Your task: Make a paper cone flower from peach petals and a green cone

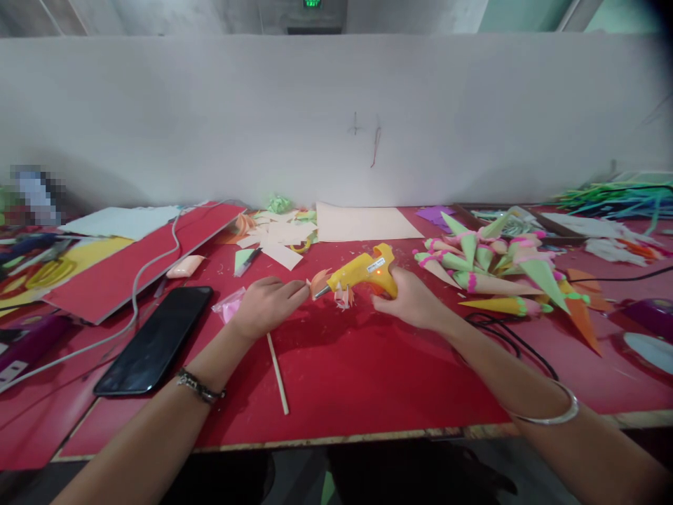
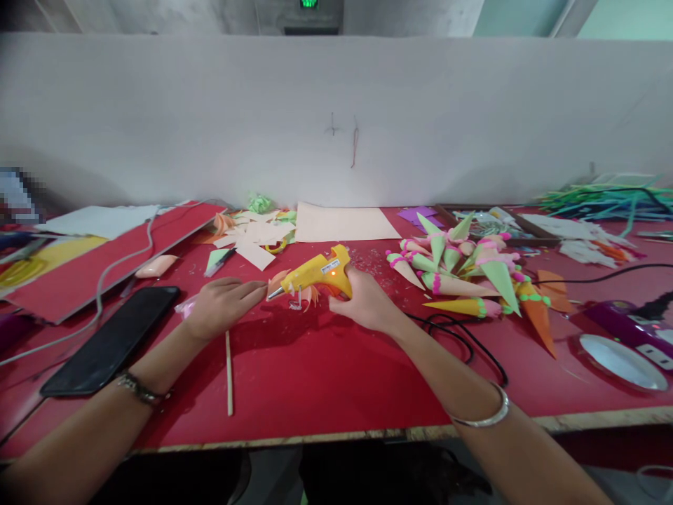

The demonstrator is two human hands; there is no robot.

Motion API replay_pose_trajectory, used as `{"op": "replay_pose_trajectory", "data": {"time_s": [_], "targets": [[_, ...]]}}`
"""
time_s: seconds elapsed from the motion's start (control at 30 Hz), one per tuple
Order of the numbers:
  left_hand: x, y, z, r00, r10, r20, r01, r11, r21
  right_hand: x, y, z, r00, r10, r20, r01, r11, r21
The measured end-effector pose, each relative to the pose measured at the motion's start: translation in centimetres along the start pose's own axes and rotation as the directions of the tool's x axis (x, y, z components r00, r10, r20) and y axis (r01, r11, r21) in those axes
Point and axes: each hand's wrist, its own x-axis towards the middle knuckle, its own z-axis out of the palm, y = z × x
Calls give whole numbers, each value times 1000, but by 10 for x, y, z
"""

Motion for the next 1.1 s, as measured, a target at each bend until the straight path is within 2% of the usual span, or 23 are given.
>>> {"op": "replay_pose_trajectory", "data": {"time_s": [0.17,0.4,0.57,1.1], "targets": [[-1,0,1,1000,14,10,-14,998,63,0,-2,-1,1000,1,22,-1,1000,-1],[-1,-2,3,991,71,-117,-53,988,147,1,1,-2,1000,-11,21,11,1000,-7],[-2,-3,6,982,95,-163,-62,979,196,2,3,-3,998,-29,49,28,999,24],[-3,-5,7,984,75,-162,-45,982,184,5,8,-5,999,-21,44,24,998,-63]]}}
